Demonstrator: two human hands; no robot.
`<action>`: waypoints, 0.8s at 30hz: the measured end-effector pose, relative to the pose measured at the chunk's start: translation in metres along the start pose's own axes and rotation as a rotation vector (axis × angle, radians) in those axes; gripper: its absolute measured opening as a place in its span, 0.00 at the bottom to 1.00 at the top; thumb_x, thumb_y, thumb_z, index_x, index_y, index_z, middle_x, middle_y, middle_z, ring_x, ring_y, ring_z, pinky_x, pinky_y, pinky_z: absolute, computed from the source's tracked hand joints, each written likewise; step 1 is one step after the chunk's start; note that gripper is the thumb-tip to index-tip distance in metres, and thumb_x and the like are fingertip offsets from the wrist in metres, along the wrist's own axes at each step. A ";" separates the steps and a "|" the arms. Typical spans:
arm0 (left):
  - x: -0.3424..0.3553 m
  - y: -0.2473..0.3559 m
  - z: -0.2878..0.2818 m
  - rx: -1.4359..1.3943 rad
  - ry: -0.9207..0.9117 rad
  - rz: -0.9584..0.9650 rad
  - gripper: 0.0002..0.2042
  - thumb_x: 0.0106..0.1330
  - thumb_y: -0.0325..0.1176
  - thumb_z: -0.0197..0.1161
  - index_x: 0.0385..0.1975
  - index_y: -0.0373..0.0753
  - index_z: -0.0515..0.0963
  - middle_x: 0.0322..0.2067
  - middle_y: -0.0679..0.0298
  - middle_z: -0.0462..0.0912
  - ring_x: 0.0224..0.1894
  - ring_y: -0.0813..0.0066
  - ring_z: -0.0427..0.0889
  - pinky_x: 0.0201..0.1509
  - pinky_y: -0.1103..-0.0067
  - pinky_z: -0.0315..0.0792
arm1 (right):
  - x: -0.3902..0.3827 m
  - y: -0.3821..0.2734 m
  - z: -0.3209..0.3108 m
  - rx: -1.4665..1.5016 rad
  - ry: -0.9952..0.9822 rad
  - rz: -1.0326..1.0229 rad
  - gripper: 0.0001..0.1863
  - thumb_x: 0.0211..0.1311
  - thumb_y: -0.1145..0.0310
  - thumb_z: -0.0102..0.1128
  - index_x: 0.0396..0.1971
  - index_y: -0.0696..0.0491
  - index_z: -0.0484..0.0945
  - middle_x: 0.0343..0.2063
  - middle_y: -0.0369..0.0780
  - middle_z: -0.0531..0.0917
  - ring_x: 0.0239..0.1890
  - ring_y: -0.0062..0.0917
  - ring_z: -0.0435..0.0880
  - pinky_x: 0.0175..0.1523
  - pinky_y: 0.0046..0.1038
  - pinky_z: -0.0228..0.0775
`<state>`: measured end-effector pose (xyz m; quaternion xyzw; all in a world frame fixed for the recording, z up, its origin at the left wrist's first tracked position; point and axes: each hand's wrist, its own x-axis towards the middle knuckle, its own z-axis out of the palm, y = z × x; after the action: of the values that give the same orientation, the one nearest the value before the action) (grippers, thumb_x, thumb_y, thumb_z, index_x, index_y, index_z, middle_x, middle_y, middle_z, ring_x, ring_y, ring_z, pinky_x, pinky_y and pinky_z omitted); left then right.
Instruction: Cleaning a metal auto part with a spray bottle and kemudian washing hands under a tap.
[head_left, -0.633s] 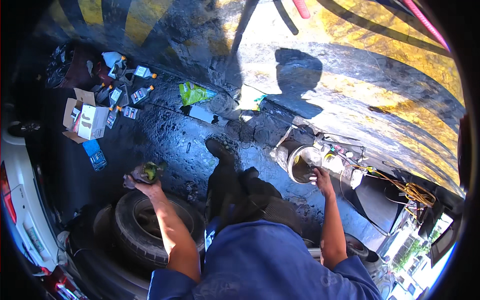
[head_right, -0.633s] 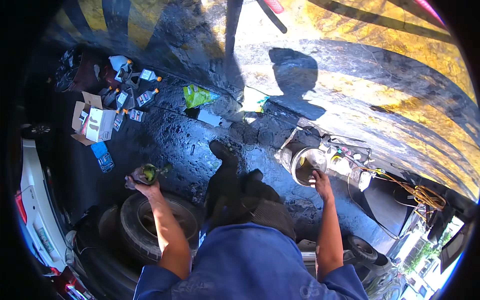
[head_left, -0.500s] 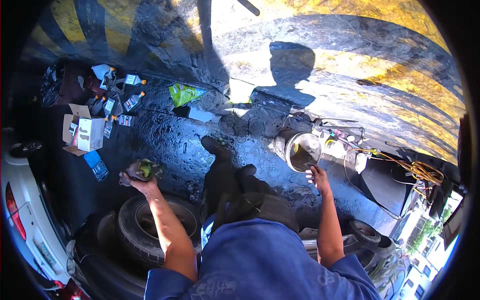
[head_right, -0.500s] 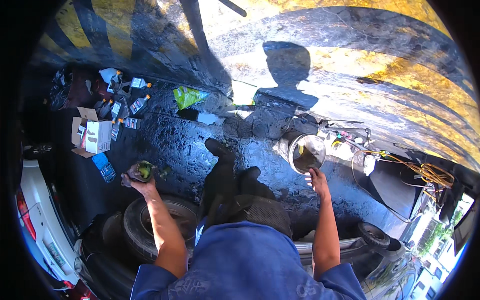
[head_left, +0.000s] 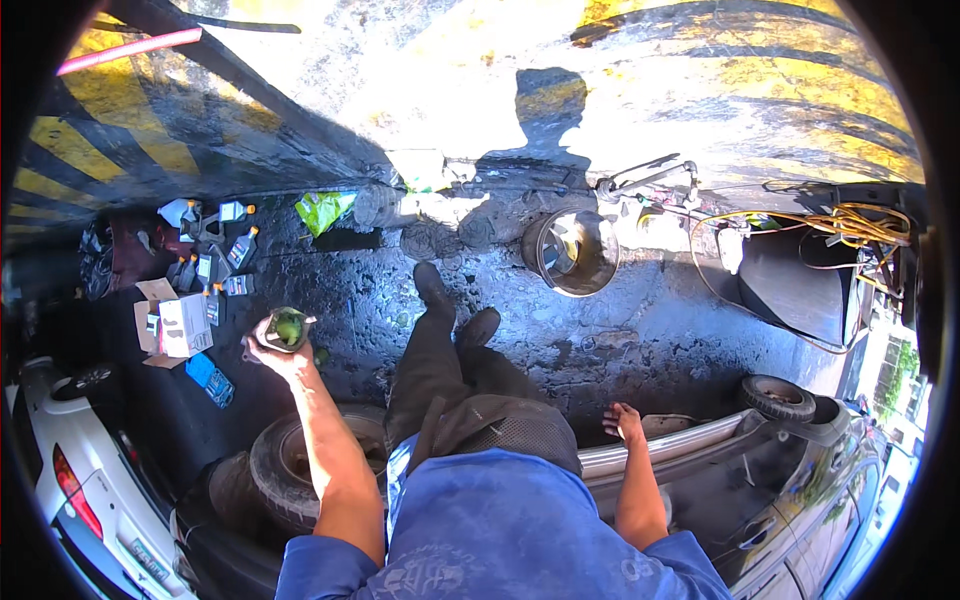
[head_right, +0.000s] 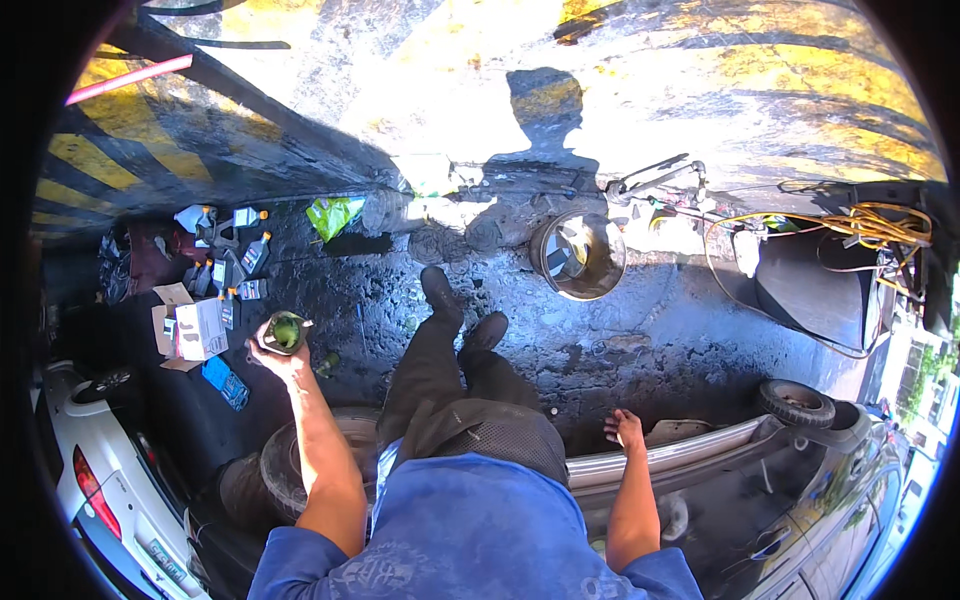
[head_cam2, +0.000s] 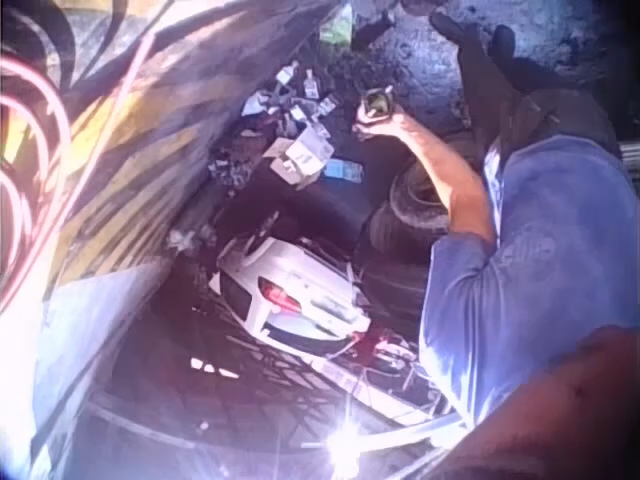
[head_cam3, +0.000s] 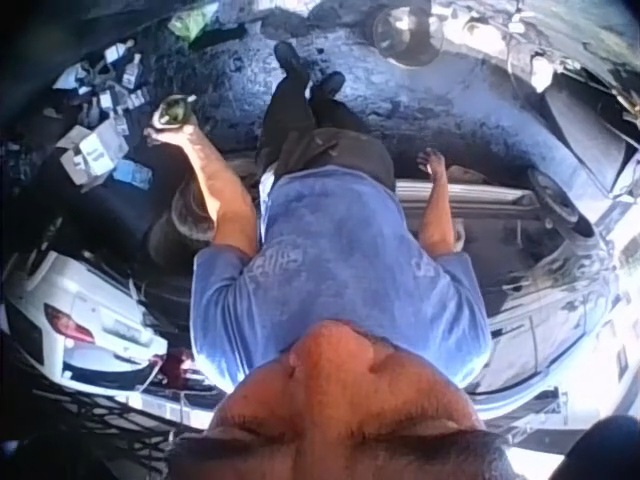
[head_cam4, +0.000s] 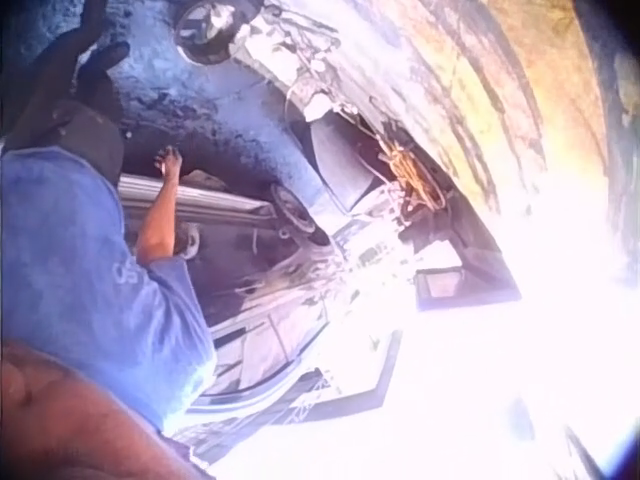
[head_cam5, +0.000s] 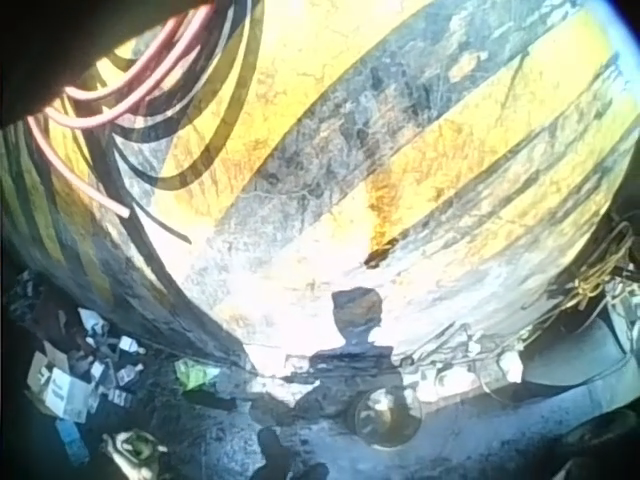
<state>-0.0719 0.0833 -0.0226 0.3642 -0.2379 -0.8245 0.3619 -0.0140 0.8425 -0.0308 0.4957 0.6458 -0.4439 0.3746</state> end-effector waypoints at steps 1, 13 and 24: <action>-0.004 -0.007 0.005 0.002 -0.015 -0.013 0.21 0.67 0.58 0.52 0.33 0.45 0.80 0.37 0.63 0.85 0.45 0.58 0.83 0.53 0.55 0.76 | -0.001 0.008 -0.004 0.004 0.061 0.137 0.16 0.75 0.57 0.49 0.52 0.51 0.76 0.40 0.41 0.85 0.37 0.31 0.84 0.41 0.36 0.78; 0.008 -0.084 0.062 0.129 0.062 -0.180 0.23 0.65 0.62 0.54 0.33 0.46 0.79 0.37 0.62 0.83 0.43 0.55 0.83 0.48 0.50 0.77 | -0.040 -0.065 0.007 0.130 0.080 -0.265 0.18 0.75 0.57 0.51 0.56 0.51 0.76 0.39 0.37 0.85 0.36 0.22 0.84 0.36 0.24 0.77; 0.027 -0.139 0.116 0.116 -0.257 -0.209 0.23 0.63 0.58 0.57 0.37 0.42 0.79 0.39 0.60 0.84 0.42 0.56 0.83 0.43 0.50 0.79 | -0.044 -0.004 0.000 0.277 0.121 -0.130 0.16 0.74 0.58 0.53 0.53 0.50 0.78 0.36 0.36 0.84 0.34 0.23 0.83 0.37 0.28 0.77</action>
<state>-0.2329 0.1645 -0.0535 0.2986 -0.2903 -0.8823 0.2194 -0.0079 0.8282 0.0109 0.5257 0.6304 -0.5212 0.2338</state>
